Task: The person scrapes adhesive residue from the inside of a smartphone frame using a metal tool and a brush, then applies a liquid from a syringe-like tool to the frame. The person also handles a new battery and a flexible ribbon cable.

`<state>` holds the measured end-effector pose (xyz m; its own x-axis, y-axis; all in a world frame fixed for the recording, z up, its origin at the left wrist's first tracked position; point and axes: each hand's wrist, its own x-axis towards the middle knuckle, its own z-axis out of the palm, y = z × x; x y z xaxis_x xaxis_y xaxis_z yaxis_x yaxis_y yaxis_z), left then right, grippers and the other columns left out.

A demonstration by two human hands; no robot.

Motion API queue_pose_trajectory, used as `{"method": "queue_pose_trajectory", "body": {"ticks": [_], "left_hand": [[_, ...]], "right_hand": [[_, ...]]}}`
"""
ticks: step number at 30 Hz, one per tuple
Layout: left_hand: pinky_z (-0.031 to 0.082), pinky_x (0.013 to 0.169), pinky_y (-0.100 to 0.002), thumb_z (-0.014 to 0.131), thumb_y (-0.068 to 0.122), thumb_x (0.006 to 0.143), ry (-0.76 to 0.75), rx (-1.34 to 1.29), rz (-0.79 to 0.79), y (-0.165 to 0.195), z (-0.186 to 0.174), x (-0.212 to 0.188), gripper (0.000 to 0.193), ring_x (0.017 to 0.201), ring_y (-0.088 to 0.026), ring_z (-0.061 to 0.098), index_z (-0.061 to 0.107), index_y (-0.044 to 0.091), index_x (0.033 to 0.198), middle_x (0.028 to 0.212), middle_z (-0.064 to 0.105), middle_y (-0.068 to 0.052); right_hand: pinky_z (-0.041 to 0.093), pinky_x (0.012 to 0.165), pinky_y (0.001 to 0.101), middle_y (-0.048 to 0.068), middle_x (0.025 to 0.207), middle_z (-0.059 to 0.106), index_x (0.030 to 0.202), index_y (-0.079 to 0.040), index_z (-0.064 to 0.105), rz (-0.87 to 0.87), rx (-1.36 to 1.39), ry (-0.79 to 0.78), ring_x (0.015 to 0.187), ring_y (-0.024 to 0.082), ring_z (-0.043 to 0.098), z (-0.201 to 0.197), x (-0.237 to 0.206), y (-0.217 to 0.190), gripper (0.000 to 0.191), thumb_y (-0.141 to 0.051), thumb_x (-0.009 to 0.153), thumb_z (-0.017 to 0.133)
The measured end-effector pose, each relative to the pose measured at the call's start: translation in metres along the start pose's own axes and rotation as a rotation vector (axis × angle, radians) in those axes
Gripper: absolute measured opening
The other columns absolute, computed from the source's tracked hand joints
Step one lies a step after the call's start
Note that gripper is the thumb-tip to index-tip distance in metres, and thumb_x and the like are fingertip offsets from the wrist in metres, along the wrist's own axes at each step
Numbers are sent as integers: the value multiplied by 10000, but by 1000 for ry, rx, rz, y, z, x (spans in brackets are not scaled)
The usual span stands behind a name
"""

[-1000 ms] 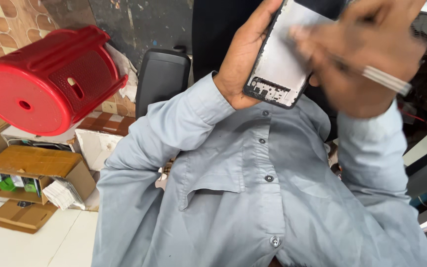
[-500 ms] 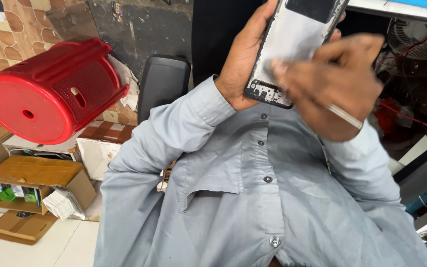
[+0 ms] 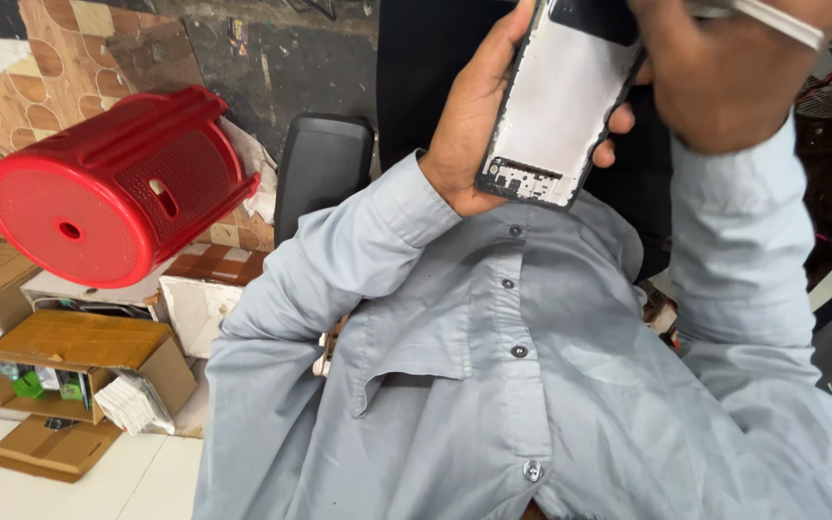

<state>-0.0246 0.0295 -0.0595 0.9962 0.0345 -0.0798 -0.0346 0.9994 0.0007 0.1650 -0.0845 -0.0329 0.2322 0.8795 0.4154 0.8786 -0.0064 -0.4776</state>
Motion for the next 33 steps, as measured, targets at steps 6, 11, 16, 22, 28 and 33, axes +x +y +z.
{"method": "queue_pose_trajectory", "body": {"ticks": [6, 11, 16, 22, 28, 33], "left_hand": [[586, 1006, -382, 262, 556, 1131, 217, -112, -40, -5, -7, -2, 720, 1110, -298, 698, 453, -41, 1485, 1306, 623, -246], [588, 997, -357, 271, 567, 1191, -73, -21, 85, -11, -20, -2, 677, 1132, -254, 686, 513, 1, 1473, 1368, 651, -177], [590, 1041, -394, 242, 539, 1174, 109, 31, 57, -10, -19, -3, 689, 1138, -307, 669, 483, -40, 1459, 1326, 601, -213], [610, 868, -362, 260, 553, 1186, -47, 77, -31, 11, 5, -14, 710, 1021, -258, 709, 495, -41, 1495, 1221, 671, -189], [608, 816, -343, 245, 526, 1129, 51, 101, 21, 4, 34, -20, 724, 988, -241, 683, 419, -53, 1527, 1265, 658, -173], [586, 870, -312, 252, 578, 1176, -11, 134, 33, -8, 53, -35, 739, 943, -224, 636, 413, -71, 1492, 1187, 582, -209]], "right_hand": [[405, 806, 403, 33, 810, 702, 1013, -81, 823, -67, 67, -139, 784, 194, 543, -17, -12, -78, 180, -171, 869, 881], [345, 806, 371, 17, 934, 810, 948, -86, 815, -79, 268, -213, 759, 185, 533, -21, -1, -108, 223, -175, 766, 908], [335, 781, 361, 6, 954, 801, 976, -94, 830, -169, 353, -323, 778, 184, 551, -26, 1, -83, 219, -180, 802, 934], [312, 786, 389, -29, 911, 771, 984, -89, 832, -204, 348, -393, 812, 186, 577, -53, -1, -70, 247, -205, 779, 907], [390, 845, 377, -2, 887, 749, 936, -116, 850, -137, 403, -153, 889, 196, 567, -35, -8, -98, 158, -177, 795, 888], [345, 857, 341, -43, 866, 782, 937, -117, 842, -251, 287, -135, 810, 161, 471, -52, -18, -121, 180, -221, 797, 887]]}}
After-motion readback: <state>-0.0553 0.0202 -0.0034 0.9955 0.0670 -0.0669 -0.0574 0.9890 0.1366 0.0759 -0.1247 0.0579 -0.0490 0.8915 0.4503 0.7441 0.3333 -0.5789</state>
